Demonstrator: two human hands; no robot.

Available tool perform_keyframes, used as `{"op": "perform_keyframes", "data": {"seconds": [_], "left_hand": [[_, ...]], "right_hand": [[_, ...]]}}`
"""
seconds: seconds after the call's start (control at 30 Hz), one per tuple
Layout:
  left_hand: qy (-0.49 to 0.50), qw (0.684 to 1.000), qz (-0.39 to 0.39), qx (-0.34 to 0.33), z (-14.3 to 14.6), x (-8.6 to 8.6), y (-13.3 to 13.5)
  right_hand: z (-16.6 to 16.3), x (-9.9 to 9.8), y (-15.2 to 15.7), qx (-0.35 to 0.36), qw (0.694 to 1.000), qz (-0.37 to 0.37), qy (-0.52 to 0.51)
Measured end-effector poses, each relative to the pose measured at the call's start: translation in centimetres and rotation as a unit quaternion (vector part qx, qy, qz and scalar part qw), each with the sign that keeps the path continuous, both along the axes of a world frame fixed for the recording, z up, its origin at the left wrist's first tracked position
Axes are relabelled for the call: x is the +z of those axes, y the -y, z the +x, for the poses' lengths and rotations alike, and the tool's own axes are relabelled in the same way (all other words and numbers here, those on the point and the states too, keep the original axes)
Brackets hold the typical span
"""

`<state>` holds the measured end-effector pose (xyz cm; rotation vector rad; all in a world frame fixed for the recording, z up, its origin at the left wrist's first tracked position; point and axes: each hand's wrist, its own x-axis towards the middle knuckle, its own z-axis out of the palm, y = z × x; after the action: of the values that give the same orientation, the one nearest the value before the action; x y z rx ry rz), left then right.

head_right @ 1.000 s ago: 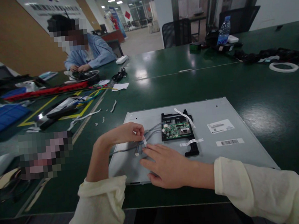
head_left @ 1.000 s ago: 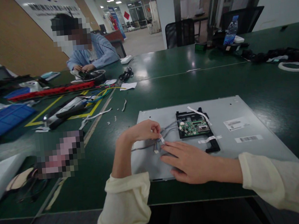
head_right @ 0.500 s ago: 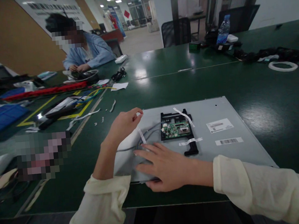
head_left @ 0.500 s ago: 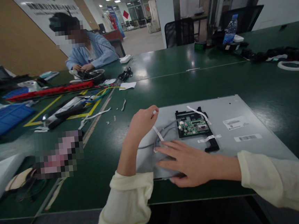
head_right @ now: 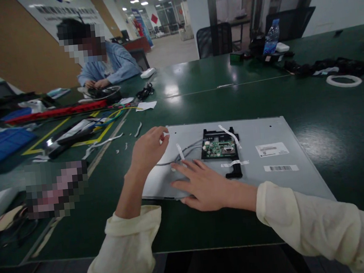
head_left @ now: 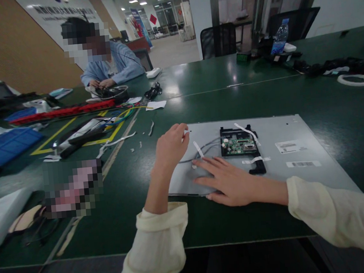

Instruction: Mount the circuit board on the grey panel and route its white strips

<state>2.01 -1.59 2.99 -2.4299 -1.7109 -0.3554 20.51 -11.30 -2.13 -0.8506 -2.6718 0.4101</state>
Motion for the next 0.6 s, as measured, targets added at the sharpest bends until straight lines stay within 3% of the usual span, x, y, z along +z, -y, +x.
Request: {"op": "perform_keyframes", "data": {"seconds": [0.27, 0.6], "left_hand": [[-0.03, 0.999, -0.045, -0.003, -0.1, 0.0, 0.0], [-0.07, 0.993, -0.079, -0.045, 0.7, -0.2, 0.1]], "right_hand": [[2.4, -1.4, -4.9, -0.127, 0.992, 0.016, 0.007], [8.2, -2.8, -9.1, -0.292, 0.955, 0.014, 0.052]]}}
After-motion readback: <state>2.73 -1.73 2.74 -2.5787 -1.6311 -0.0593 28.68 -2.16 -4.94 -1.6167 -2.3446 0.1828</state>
